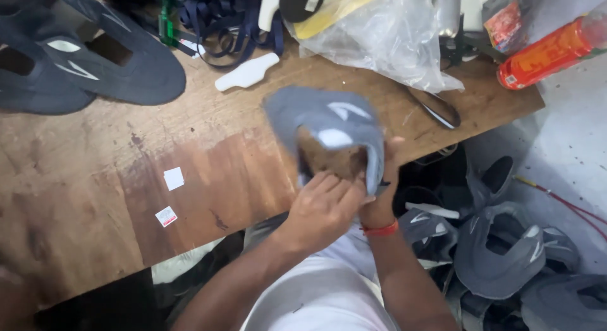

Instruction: The person sits at a wooden workbench and works through gray knitted shoe uppers one at a time, pulling each upper inside out and smoothing and reshaping it by hand. Finished uppers are tossed onto a large pile of uppers beside the bench.

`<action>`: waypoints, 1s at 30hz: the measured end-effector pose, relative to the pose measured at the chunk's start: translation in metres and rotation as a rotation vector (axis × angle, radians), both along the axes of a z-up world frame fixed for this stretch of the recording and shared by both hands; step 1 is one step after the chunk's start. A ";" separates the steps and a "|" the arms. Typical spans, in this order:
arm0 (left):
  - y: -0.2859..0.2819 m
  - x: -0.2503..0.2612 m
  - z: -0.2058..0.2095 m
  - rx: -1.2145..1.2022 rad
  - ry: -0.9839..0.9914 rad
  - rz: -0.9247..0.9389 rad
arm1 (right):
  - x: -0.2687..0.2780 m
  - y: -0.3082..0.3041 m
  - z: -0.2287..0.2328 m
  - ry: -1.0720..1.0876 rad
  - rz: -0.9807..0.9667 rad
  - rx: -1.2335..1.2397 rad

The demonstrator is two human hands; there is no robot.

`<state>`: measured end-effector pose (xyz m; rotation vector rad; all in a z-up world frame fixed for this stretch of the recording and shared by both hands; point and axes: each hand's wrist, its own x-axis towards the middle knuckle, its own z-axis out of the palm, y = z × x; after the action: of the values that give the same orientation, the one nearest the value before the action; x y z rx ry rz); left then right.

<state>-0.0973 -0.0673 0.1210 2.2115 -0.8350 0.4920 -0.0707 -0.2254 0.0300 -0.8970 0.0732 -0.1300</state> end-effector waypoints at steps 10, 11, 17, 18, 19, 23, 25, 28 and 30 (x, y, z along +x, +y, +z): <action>-0.018 -0.007 -0.016 -0.187 0.305 0.054 | -0.002 0.009 -0.001 -0.006 -0.317 -0.513; -0.017 -0.006 -0.015 -0.189 0.307 0.050 | 0.001 0.005 -0.003 -0.004 -0.321 -0.516; 0.003 -0.012 0.025 0.197 0.284 -0.213 | -0.002 -0.012 -0.034 0.164 0.090 0.211; 0.008 -0.014 0.032 0.259 0.268 -0.294 | -0.005 -0.016 -0.046 0.149 0.140 0.280; 0.014 -0.016 0.038 0.324 0.254 -0.374 | -0.009 -0.019 -0.058 0.133 0.189 0.352; 0.008 -0.020 0.049 0.373 0.192 -0.404 | -0.021 -0.020 -0.111 0.052 0.396 0.652; 0.002 -0.020 0.050 0.371 0.147 -0.371 | -0.022 -0.021 -0.128 -0.006 0.510 0.799; -0.005 -0.014 0.052 0.384 0.169 -0.355 | -0.011 -0.024 -0.111 -0.096 0.690 1.018; -0.007 -0.006 0.057 0.379 0.153 -0.337 | -0.012 -0.026 -0.090 -0.071 0.692 0.984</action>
<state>-0.1036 -0.0746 0.1783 2.3366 -1.2685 -0.0016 -0.0823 -0.2510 -0.0605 0.1004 -0.2280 0.4910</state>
